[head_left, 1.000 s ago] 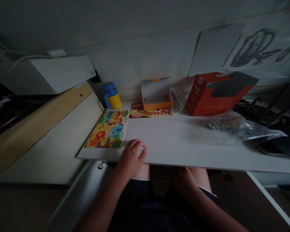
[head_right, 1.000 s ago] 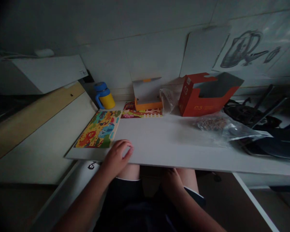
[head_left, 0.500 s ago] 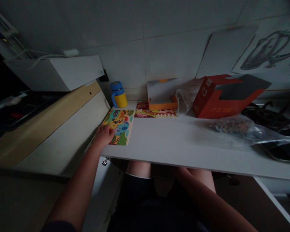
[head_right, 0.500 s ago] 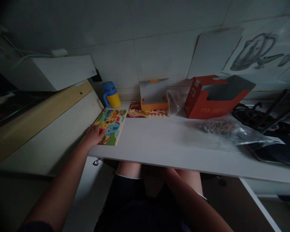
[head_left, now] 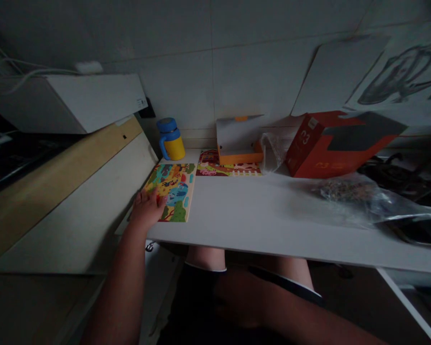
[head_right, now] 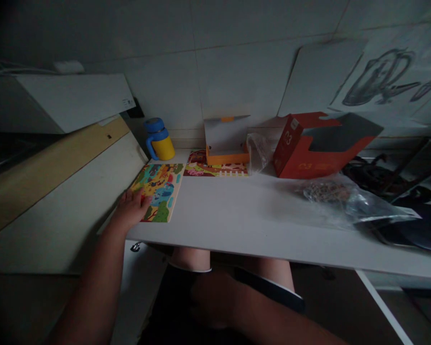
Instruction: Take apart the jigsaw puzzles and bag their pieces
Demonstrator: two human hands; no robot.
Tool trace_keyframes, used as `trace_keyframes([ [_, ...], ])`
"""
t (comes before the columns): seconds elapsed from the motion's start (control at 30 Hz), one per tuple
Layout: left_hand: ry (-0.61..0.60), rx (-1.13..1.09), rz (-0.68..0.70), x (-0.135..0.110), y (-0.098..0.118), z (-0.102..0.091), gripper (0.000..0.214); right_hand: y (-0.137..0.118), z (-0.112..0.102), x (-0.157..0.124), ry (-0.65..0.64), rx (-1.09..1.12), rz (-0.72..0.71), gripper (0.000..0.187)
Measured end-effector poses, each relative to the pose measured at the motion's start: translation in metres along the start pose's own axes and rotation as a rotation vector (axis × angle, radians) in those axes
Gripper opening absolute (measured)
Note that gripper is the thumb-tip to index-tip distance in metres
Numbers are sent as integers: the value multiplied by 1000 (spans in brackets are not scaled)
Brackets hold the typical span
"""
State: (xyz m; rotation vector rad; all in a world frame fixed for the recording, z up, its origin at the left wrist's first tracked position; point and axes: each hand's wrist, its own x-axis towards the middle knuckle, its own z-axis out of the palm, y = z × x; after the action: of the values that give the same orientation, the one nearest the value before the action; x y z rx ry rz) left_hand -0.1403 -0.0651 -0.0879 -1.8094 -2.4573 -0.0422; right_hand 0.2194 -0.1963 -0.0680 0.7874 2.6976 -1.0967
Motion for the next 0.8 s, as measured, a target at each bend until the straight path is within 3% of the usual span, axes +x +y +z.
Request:
trace_keyframes([
  [0.07,-5,31,-3,-7,3,-2,78,-13,-22,2,24,105,-199,29],
  [0.13,-7,46,-1,-16,7,-5,77,-20,-45,10,167,115,-281,25],
  [0.23,-43,73,-25,-31,13,-12,77,-18,-65,32,421,-104,-126,27],
  [0.37,-114,162,-74,-56,32,-28,82,-5,-59,64,448,-323,-83,51],
  [0.57,-121,165,-58,-106,79,-60,72,21,-40,79,489,-346,-16,79],
  [0.8,-73,73,62,-152,126,-80,59,64,-52,46,576,-357,14,58],
])
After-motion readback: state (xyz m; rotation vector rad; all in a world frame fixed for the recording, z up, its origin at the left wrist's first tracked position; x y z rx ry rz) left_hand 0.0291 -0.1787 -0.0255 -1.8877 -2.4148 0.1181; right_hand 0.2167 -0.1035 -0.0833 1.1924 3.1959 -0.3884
